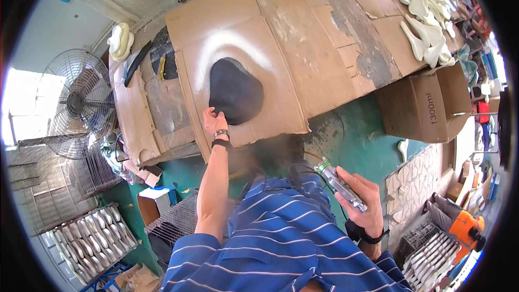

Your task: The person repeatedly picks up black shoe parts from a cardboard surface, sprays them with a handheld device, and places them into a wire rack. The worker continues this cycle of picking, spraying, and stacking the parts for the duration of the video.

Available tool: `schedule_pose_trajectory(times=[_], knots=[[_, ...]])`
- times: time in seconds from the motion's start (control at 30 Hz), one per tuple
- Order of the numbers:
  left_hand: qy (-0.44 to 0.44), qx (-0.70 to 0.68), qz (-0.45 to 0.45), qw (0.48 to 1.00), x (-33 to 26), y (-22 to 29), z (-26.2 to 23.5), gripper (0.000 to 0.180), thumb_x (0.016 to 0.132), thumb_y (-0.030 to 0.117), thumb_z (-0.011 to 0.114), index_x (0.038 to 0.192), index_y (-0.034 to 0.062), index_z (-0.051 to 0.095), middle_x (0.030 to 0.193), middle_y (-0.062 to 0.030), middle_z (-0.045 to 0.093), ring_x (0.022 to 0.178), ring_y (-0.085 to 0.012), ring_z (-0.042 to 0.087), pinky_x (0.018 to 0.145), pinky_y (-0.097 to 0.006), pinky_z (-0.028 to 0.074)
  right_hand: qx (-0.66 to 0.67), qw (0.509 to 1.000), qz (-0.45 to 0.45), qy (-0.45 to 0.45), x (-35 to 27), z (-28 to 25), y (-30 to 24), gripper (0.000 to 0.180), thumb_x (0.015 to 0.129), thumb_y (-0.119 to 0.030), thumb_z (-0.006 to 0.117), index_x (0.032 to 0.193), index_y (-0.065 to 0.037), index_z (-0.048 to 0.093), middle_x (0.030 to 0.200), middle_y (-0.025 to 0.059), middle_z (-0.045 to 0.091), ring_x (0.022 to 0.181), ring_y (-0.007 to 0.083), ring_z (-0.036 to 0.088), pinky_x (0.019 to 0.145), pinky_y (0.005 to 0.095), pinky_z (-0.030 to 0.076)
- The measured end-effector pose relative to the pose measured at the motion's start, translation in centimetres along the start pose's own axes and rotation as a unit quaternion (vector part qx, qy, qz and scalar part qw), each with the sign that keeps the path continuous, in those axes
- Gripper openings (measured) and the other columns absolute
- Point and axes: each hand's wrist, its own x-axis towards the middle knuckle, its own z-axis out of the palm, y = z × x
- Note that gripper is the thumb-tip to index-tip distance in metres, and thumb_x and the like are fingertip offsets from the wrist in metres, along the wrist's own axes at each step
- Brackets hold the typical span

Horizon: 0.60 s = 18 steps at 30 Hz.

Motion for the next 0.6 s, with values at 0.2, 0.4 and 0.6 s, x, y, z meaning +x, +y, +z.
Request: schedule_pose_trajectory(times=[0.2,0.4,0.6], knots=[[-0.011,-0.037,-0.069,0.997,0.4,-2.3,2.0,0.055,0.073,0.006,0.079,0.124,0.0151,0.058,0.091,-0.0082,0.071,0.083,-0.0266,0.070,0.082,-0.040,0.056,-0.014,1.000,0.002,-0.003,-0.6,-1.2,-1.1,0.065,0.073,0.008,0.076,0.135,-0.004,0.064,0.091,0.0169,0.069,0.073,0.0319,0.066,0.067,0.0351,0.051],[-0.064,-0.380,-0.218,0.897,0.4,-1.5,2.2,0.040,0.083,0.001,0.070,0.120,0.0076,0.056,0.091,-0.0125,0.068,0.085,-0.0312,0.070,0.086,-0.051,0.059,-0.024,0.999,-0.004,0.044,-0.7,-1.4,-1.3,0.064,0.074,0.008,0.076,0.136,-0.003,0.063,0.093,0.0173,0.070,0.074,0.0314,0.066,0.068,0.0337,0.052],[-0.232,-0.641,-0.225,0.696,4.3,6.0,0.2,0.005,0.081,0.008,0.063,0.086,0.0072,0.061,0.093,-0.0103,0.068,0.088,-0.0294,0.065,0.087,-0.053,0.055,0.000,0.999,-0.039,0.025,0.4,-0.3,-0.4,0.066,0.075,0.008,0.077,0.138,-0.003,0.061,0.095,0.0176,0.070,0.074,0.0320,0.067,0.068,0.0340,0.052]])
